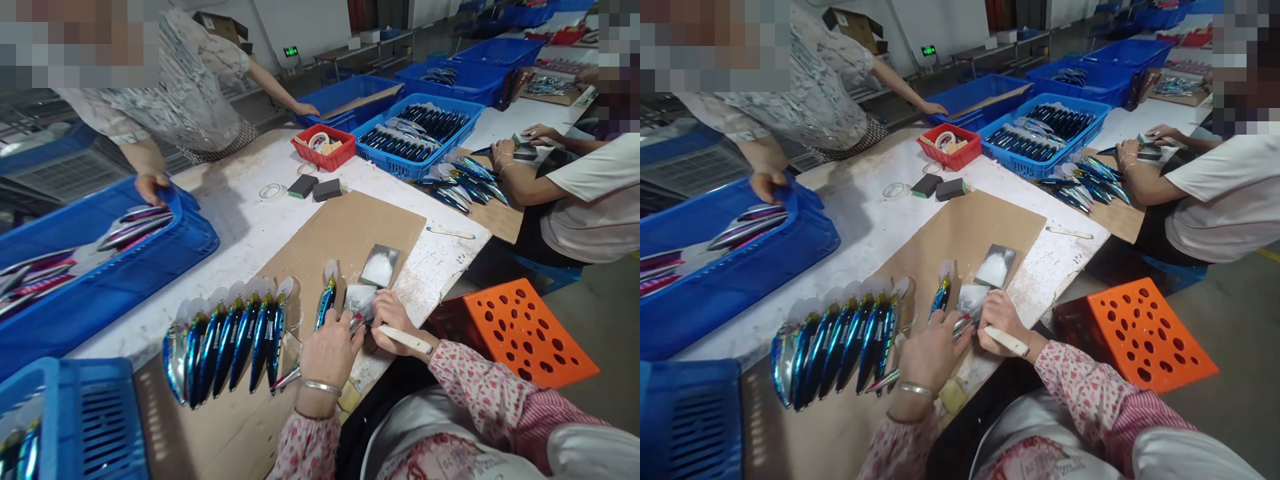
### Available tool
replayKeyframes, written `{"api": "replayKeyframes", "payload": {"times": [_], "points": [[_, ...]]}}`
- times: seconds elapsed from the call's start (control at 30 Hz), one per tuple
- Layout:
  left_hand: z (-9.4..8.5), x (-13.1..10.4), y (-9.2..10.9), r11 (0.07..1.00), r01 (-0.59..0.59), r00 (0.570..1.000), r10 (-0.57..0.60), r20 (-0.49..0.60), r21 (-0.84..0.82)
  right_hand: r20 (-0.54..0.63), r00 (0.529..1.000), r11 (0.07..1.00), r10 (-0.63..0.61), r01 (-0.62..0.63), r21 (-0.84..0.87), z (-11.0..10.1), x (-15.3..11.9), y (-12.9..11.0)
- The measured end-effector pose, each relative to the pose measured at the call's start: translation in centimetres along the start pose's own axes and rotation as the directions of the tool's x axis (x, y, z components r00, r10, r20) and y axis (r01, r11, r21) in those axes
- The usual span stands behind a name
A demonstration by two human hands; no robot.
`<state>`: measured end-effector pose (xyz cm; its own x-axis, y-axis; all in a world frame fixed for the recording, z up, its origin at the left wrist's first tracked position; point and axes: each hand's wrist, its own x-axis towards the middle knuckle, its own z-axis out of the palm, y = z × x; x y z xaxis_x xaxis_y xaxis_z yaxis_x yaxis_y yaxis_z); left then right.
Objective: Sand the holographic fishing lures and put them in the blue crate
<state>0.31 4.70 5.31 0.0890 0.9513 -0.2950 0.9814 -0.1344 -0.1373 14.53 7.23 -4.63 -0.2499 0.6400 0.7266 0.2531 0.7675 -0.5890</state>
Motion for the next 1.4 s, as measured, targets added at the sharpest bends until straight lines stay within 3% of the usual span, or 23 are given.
{"api": "replayKeyframes", "payload": {"times": [0.2, 0.43, 0.6, 0.83, 1.4], "points": [[-0.1, 0.2, -0.4, 0.999, 0.008, 1.000, -0.009, -0.012, -0.039, 0.005, 0.991, 0.989, 0.133, -0.133, 0.063, -0.3, -0.2, -0.3], [1.7, 1.3, -2.3, 0.977, -0.065, 0.996, 0.050, -0.078, -0.204, 0.003, 0.992, 0.989, 0.123, -0.123, 0.081, -0.1, -0.4, 0.0], [1.8, 1.6, -2.7, 0.958, -0.104, 0.991, 0.078, -0.104, -0.269, -0.018, 0.998, 0.995, 0.054, -0.052, 0.089, -0.3, 0.1, -0.1], [1.8, 1.6, -2.6, 0.966, -0.071, 0.990, 0.038, -0.134, -0.247, -0.055, 0.998, 1.000, -0.003, 0.003, -0.014, 0.2, 0.3, 0.0], [1.9, 2.0, -2.8, 0.969, -0.098, 0.989, 0.069, -0.128, -0.228, 0.013, 1.000, 0.993, -0.023, 0.024, -0.115, 0.4, 0.4, -0.1]]}}
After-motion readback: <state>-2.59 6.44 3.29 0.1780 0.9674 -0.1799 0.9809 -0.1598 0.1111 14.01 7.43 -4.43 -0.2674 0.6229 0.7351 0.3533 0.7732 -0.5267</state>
